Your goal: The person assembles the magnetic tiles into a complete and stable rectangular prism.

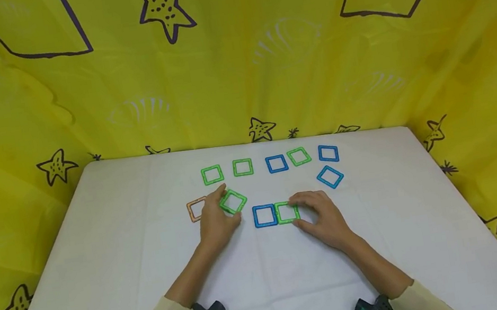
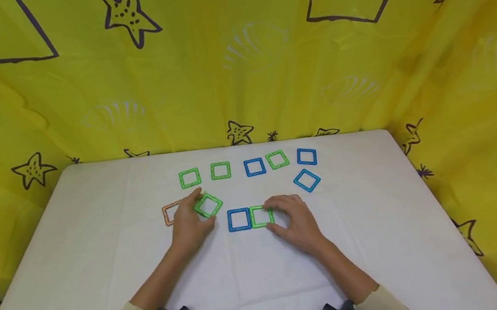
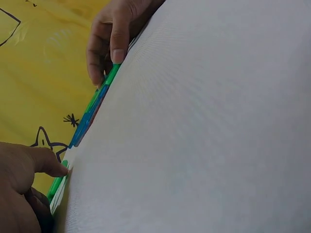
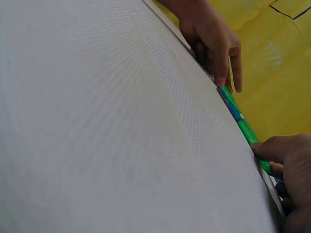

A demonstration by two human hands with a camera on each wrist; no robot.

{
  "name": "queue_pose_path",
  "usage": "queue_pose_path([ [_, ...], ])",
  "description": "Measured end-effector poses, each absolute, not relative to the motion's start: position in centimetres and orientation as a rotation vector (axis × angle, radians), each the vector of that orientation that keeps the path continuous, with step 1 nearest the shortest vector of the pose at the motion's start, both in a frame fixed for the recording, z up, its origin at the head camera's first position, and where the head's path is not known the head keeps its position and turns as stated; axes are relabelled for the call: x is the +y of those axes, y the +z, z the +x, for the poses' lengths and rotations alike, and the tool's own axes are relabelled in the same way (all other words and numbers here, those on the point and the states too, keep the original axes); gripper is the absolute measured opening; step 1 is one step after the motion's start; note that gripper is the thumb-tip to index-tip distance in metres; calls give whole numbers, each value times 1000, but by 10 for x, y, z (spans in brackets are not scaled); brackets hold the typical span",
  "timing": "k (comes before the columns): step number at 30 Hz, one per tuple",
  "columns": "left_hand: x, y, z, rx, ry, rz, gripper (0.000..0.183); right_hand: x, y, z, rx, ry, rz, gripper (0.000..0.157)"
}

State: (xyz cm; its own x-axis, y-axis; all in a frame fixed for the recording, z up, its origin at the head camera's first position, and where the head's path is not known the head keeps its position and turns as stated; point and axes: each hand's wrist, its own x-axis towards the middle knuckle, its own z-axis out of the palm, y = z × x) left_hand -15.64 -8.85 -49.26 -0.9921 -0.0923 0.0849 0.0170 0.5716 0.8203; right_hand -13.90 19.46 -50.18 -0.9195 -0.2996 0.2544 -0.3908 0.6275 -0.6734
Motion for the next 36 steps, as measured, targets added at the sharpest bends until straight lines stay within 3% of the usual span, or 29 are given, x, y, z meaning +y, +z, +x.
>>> queue_pose_path([
  [26,-94,-488,-151,-2796,-1270,-223,74,195,-499,-139,-2728,1191,570,39],
  [36,-94,-488,-150,-2836,-1319,-144,65,195,-502,-139,-2726,1207,567,39],
])
